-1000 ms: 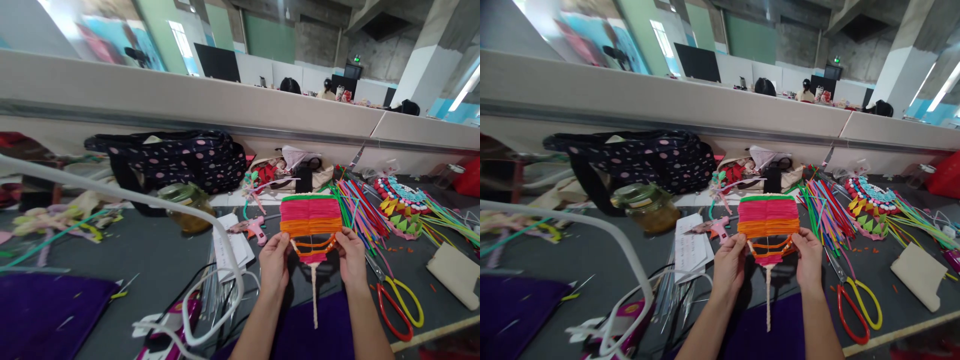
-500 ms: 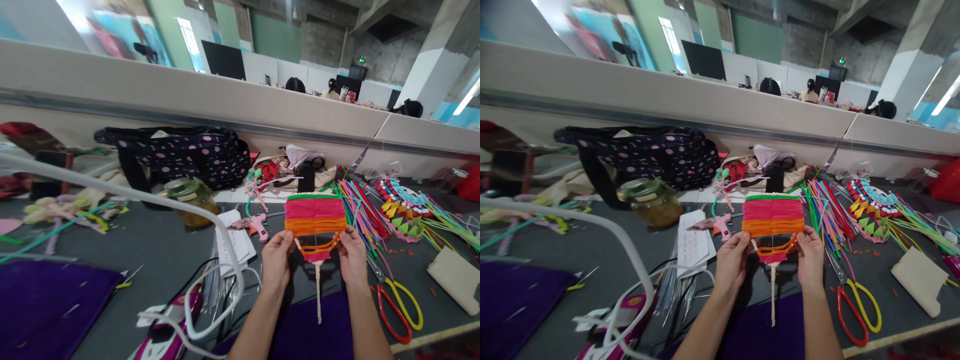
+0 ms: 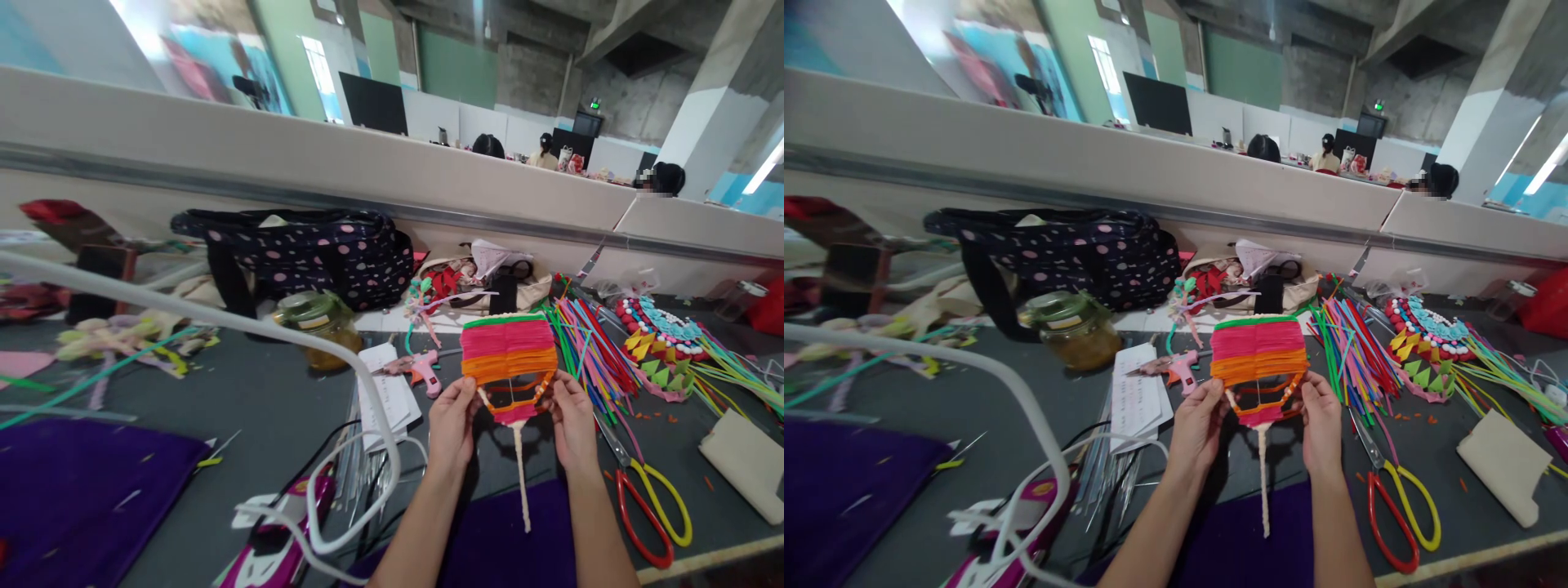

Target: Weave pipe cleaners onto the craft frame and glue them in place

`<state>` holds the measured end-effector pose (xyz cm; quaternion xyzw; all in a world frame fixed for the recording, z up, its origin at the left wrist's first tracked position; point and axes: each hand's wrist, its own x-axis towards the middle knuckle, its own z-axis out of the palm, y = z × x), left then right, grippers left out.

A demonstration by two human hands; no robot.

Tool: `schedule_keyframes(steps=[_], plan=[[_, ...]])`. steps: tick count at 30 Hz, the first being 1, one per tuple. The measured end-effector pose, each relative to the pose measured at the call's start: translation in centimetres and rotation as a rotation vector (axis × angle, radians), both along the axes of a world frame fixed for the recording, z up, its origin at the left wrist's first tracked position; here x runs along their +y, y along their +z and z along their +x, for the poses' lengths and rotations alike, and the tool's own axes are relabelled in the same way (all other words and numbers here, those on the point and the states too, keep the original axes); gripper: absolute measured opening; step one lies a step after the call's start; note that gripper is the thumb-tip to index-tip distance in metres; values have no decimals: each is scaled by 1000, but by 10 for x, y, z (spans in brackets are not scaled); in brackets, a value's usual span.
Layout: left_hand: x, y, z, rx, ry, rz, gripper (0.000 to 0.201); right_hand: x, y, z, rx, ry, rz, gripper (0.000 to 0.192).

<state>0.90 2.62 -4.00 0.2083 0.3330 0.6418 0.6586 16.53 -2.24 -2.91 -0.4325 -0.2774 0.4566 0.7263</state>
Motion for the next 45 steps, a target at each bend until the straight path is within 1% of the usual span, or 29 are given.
schedule_keyframes(steps=[4, 7, 11, 14, 18, 20, 23, 25, 28, 31, 34, 37, 39, 42, 45], plan=[[4, -6, -1, -71, -83, -80, 29, -1, 6, -6, -47, 37, 48, 30], [6, -10, -2, -119, -140, -137, 24, -4, 11, -11, -89, 56, 92, 28], [7, -12, -3, -150, -208, -184, 19, -9, 17, -13, -219, -48, 103, 24], [5, -10, -2, -151, -250, -188, 19, -15, 22, -10, -327, -117, 104, 20], [3, -9, -2, -133, -253, -173, 19, -19, 27, -7, -416, -148, 77, 22], [3, -9, -2, -132, -248, -160, 22, -21, 28, -7, -428, -193, 61, 25], [3, -10, -1, -137, -225, -126, 28, -24, 27, -7, -418, -306, 36, 27], [3, -9, 0, -128, -209, -101, 30, -27, 28, -8, -429, -346, 15, 25], [-1, -5, 2, -87, -196, -49, 30, -31, 29, -11, -431, -307, -8, 25], [-6, 2, 4, -22, -173, 5, 29, -31, 27, -13, -359, -250, -3, 26], [-11, 9, 5, 22, -175, 65, 27, -30, 21, -11, -233, -273, -17, 28], [-15, 14, 5, 42, -217, 127, 26, -29, 15, -6, -140, -299, -17, 29], [-17, 17, 4, 66, -247, 159, 27, -29, 12, -2, -104, -286, -22, 30], [-19, 20, 2, 149, -270, 265, 22, -29, 10, 3, -59, -246, -56, 30], [-19, 24, 0, 235, -229, 393, 15, -29, 10, 7, -16, -209, -91, 31]])
